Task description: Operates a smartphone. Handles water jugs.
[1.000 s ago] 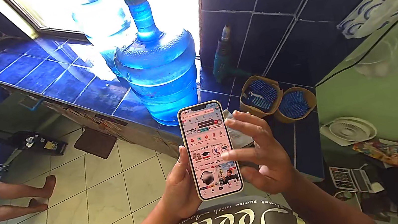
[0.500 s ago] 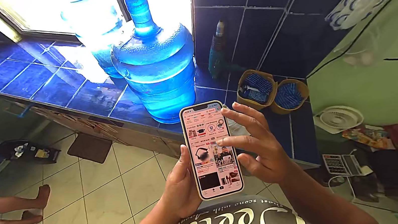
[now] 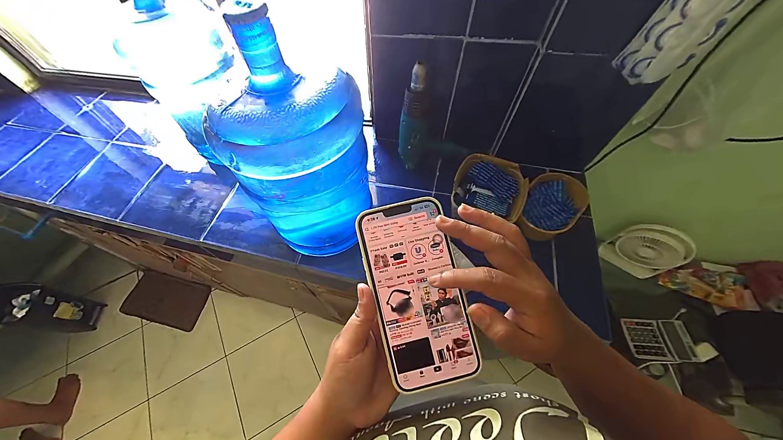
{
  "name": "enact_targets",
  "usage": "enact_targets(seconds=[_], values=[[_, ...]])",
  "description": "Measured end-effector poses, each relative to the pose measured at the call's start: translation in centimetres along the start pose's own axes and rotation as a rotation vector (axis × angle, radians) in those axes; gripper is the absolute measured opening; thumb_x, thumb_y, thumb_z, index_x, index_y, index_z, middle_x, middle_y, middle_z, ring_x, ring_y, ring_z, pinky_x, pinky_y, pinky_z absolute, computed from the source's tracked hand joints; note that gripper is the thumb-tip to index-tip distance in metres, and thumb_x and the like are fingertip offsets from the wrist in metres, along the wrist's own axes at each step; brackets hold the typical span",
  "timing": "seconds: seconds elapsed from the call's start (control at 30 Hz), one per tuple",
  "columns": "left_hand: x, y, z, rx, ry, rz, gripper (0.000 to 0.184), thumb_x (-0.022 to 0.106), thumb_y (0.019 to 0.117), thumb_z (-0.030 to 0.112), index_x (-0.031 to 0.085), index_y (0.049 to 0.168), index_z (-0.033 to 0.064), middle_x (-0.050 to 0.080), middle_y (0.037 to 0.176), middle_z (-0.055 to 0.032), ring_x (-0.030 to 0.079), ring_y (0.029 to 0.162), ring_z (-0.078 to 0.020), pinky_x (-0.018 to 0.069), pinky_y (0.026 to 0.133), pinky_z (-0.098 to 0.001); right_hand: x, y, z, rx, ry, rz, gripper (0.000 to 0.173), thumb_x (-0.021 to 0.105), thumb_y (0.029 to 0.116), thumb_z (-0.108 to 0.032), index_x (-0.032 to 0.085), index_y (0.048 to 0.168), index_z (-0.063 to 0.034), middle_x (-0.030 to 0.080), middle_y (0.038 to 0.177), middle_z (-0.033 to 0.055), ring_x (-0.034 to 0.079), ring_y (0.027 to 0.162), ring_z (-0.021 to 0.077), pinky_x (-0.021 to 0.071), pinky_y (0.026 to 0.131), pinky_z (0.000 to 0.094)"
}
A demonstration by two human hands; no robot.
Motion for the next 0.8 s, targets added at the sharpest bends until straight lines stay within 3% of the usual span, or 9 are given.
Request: enact_targets(seconds=[0.47, 0.8], values=[[0.6, 5.4, -3.5, 0.022, 0.007, 0.029, 0.060, 0.041, 0.1048, 0.055, 0.057, 0.139, 0.0090, 0.063, 0.135, -0.0163, 0.060, 0.128, -0.0287, 0.0449, 0.112, -0.0503, -4.6, -1.4, 3.8, -0.027, 0.021, -0.025, 0.032, 0.046, 0.1025, -0.027, 0.076, 0.115, -0.0232, 0.039, 0.161, 0.0060, 0.017, 0.155, 0.0354, 0.0237, 0.124, 0.0560], [1.0, 7.9, -5.1, 0.056, 0.016, 0.038, 0.059, 0.040, 0.1055, 0.054, 0.058, 0.139, 0.0095, 0.064, 0.134, -0.0154, 0.060, 0.128, -0.0277, 0.0448, 0.112, -0.0497, -6.6, -2.1, 5.8, -0.059, 0.058, -0.043, 0.030, 0.048, 0.1030, -0.028, 0.076, 0.114, -0.0265, 0.039, 0.162, 0.0043, 0.016, 0.156, 0.0348, 0.0181, 0.126, 0.0588]])
Point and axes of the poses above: each hand's wrist, its own y-axis towards the middle knuckle, its own x-axis out of the palm, z = x × y, the point moved 9 cm from there along y, towards the middle knuckle
